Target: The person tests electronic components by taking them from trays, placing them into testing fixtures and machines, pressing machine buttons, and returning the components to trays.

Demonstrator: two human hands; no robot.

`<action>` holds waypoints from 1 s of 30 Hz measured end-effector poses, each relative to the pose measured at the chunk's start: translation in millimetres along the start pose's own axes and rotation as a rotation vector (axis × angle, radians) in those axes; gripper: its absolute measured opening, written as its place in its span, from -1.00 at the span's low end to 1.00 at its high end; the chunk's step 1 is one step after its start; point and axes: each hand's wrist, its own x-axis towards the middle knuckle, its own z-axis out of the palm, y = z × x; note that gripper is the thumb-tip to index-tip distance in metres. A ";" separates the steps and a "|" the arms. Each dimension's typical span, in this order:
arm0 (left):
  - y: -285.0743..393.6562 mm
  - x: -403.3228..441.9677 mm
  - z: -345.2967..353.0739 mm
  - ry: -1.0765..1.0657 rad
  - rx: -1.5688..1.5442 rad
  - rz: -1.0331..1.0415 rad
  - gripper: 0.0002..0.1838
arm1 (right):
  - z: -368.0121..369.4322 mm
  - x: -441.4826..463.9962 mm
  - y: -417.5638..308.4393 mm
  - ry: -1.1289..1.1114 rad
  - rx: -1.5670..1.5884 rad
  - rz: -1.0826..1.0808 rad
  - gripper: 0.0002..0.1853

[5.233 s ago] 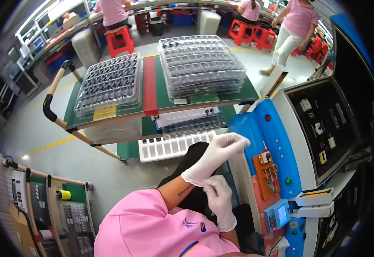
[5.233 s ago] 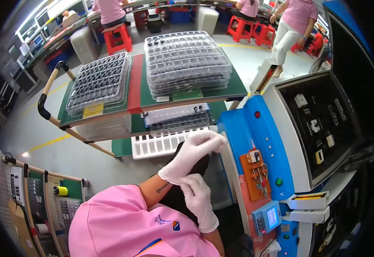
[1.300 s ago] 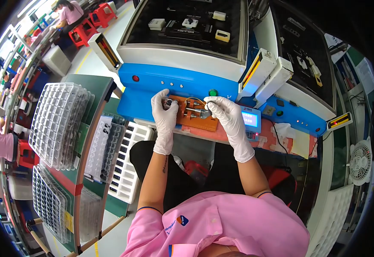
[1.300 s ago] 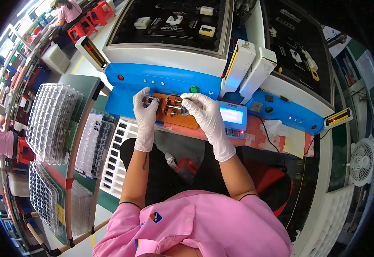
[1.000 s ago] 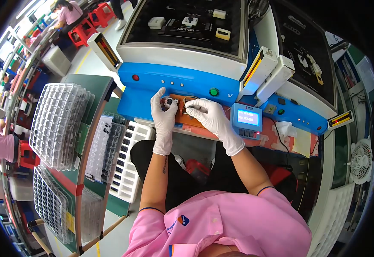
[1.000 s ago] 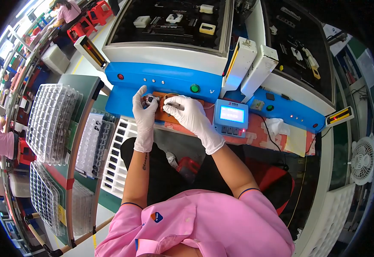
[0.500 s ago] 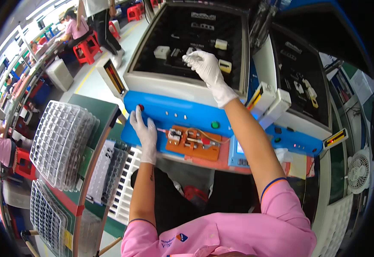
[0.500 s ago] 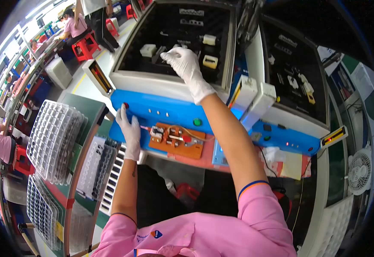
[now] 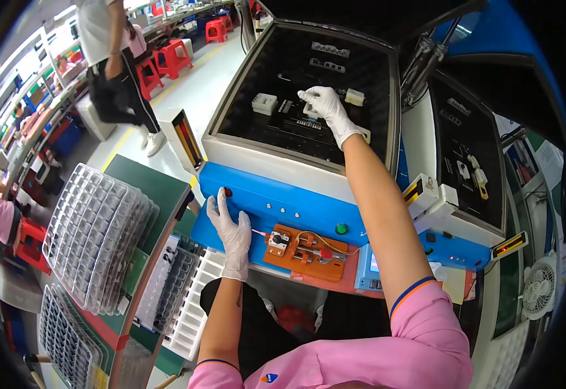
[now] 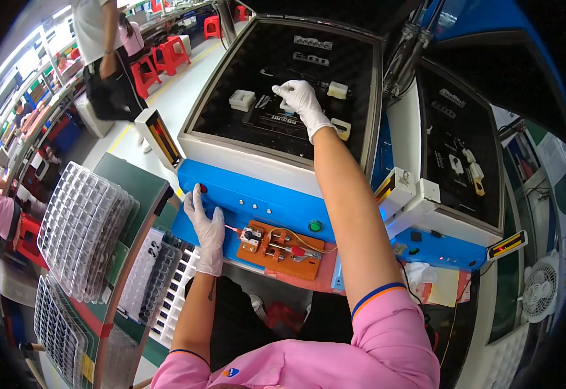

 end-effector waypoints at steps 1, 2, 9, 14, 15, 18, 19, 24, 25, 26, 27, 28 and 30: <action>-0.4 -0.3 -0.1 0.001 -0.001 -0.001 -0.22 | -2.5 0.2 -0.2 -0.027 0.059 0.030 -0.60; -0.9 -0.7 -0.3 -0.004 0.000 -0.003 -0.22 | -6.0 -0.8 0.0 -0.028 0.059 0.029 -0.60; -1.2 -0.6 -0.4 -0.012 0.002 -0.001 -0.23 | -19.6 -6.3 5.6 0.133 -0.659 -0.072 -0.66; -0.8 0.9 -0.8 -0.018 0.024 -0.012 -0.25 | -15.3 -5.6 4.3 0.098 -0.713 -0.060 -0.66; 1.1 0.5 -1.0 -0.024 0.019 -0.023 -0.25 | -15.5 -6.3 3.5 0.095 -0.753 -0.069 -0.67; 2.4 0.3 0.6 -0.025 0.013 -0.028 -0.26 | -15.0 -11.5 -4.1 0.098 -0.826 -0.084 -0.68; 0.8 0.8 1.2 -0.022 0.010 -0.028 -0.26 | -13.9 -15.6 -9.3 0.162 -0.786 -0.093 -0.68; -2.2 -0.4 1.3 0.045 -0.002 0.050 -0.31 | -15.4 -62.6 -72.9 0.305 -0.093 -0.169 -0.68; -4.3 -1.8 2.8 0.045 -0.012 0.055 -0.31 | -19.7 -80.8 -89.9 0.309 0.212 -0.199 -0.68; -9.2 -3.4 1.7 0.042 0.025 0.088 -0.33 | -23.4 -107.4 -96.4 0.119 0.224 -0.236 -0.70; -13.5 -3.9 0.5 0.039 0.058 0.129 -0.35 | -27.5 -141.3 -101.8 -0.066 0.230 -0.274 -0.72; -14.1 -1.9 0.8 0.037 0.087 0.178 -0.37 | -34.7 -178.7 -112.4 -0.154 -0.118 -0.443 -0.69; -9.3 -2.3 1.6 0.008 -0.017 0.117 -0.38 | -43.4 -233.7 -118.8 -0.422 -0.792 -0.229 -0.59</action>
